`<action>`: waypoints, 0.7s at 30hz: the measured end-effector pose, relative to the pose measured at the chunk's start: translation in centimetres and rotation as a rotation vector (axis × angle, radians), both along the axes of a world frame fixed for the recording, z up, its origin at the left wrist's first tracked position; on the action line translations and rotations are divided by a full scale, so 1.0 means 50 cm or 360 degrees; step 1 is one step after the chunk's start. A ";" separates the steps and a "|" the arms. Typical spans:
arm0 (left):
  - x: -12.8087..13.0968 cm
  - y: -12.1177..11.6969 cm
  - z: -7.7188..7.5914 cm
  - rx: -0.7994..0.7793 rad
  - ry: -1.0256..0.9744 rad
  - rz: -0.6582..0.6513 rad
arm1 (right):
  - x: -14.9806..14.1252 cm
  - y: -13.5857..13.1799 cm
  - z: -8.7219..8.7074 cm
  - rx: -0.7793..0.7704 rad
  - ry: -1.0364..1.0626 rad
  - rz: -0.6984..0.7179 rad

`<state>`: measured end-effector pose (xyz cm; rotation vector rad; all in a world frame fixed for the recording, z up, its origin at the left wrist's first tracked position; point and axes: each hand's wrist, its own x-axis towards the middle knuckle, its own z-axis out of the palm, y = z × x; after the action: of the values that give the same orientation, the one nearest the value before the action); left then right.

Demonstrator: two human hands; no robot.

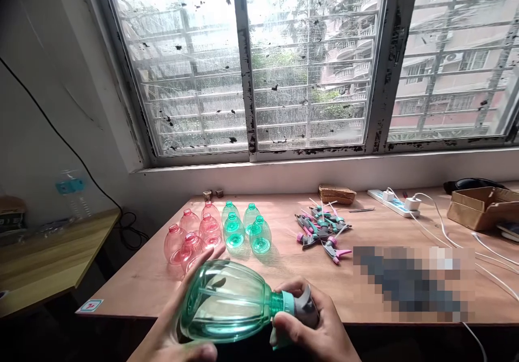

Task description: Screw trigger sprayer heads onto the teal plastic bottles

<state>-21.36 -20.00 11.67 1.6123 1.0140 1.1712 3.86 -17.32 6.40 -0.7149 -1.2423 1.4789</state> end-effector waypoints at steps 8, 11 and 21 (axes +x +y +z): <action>-0.004 0.015 -0.007 0.0165 -0.0087 -0.0121 | -0.002 -0.003 -0.007 0.0002 -0.0004 -0.0008; 0.000 0.015 -0.007 0.0042 -0.0096 -0.0102 | -0.001 -0.012 -0.007 0.0160 -0.0105 -0.0163; -0.012 -0.003 -0.010 0.0040 0.0080 -0.0025 | -0.002 0.001 0.006 -0.0092 0.0051 0.0016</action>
<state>-21.95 -20.14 11.16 1.6740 1.0205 1.1419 3.75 -17.26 6.71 -0.7215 -1.1841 1.5342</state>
